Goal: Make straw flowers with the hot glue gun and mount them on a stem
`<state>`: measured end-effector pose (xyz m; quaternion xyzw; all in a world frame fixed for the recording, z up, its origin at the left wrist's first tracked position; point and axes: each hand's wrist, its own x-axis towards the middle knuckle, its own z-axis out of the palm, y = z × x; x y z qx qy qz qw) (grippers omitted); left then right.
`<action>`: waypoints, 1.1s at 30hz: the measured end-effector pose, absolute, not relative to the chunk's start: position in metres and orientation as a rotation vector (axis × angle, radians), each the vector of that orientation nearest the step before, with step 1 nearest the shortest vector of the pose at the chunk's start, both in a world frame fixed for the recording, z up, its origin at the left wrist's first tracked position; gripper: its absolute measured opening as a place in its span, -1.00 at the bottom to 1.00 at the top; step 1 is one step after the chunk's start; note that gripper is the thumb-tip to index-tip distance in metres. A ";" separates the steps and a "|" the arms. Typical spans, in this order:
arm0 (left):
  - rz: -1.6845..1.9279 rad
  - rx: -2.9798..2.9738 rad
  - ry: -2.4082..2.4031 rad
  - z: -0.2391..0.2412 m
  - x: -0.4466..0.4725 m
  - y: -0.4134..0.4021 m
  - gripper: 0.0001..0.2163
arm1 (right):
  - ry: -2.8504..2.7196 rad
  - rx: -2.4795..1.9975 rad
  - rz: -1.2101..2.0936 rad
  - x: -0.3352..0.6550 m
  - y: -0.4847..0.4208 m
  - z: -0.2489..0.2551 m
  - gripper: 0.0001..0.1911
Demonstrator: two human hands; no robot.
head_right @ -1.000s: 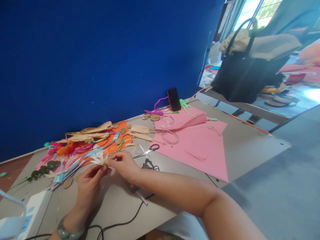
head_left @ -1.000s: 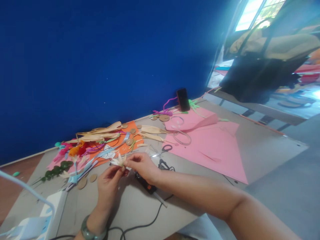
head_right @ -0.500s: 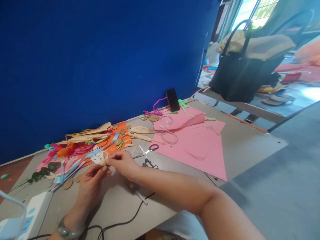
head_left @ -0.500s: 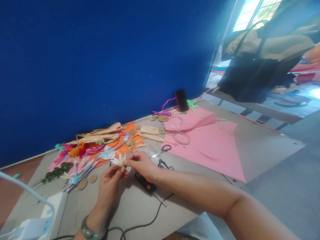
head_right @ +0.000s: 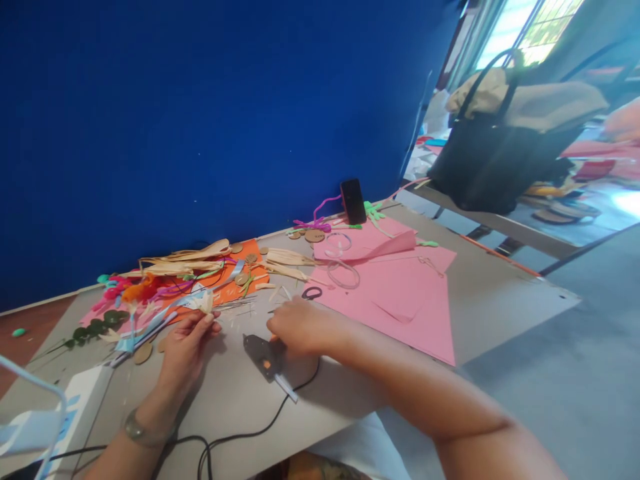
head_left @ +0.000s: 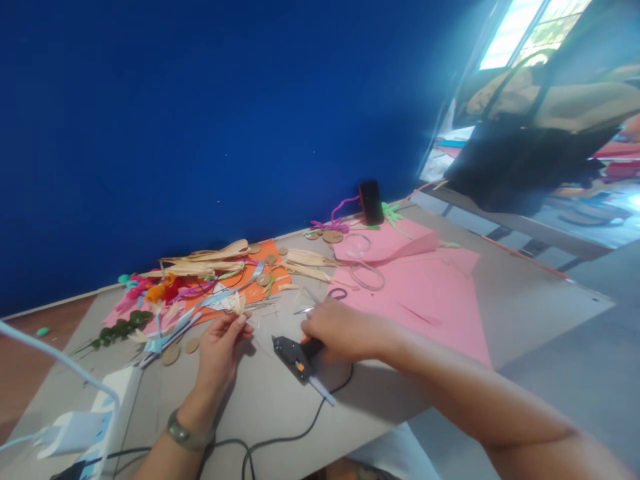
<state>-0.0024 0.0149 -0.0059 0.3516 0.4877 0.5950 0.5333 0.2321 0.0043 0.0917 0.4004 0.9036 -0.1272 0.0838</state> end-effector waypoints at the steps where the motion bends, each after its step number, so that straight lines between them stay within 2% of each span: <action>1: 1.427 0.825 1.167 -0.006 -0.002 0.015 -0.78 | 2.721 1.157 -0.295 0.233 0.001 0.084 -0.73; 5: 1.434 0.790 1.161 -0.005 -0.001 0.016 -0.75 | 2.872 1.111 -0.047 0.229 -0.002 0.050 -0.84; 10: 1.437 0.750 1.116 -0.010 -0.001 0.019 -0.76 | 2.943 0.973 -0.033 0.223 0.000 0.035 -0.83; 13: 1.445 0.741 1.083 -0.013 -0.002 0.020 -0.78 | 2.953 0.962 -0.221 0.227 0.001 0.049 -0.78; 19: 1.405 0.775 1.061 -0.012 0.002 0.016 -0.80 | 3.125 1.216 -1.071 0.234 0.008 0.097 -0.86; 23: 1.360 0.768 1.057 -0.009 0.004 0.013 -0.78 | 2.944 1.534 -1.531 0.222 0.009 0.099 -0.67; 25: 1.337 0.770 1.045 -0.008 0.004 0.012 -0.77 | 2.895 1.573 -1.569 0.213 0.006 0.093 -0.63; 29: 1.315 0.750 1.027 -0.011 0.004 0.012 -0.77 | 3.023 1.653 -1.389 0.202 0.004 0.084 -0.74; 33: 1.310 0.798 1.004 -0.012 0.005 0.014 -0.78 | 3.004 1.657 -1.348 0.202 0.009 0.079 -0.78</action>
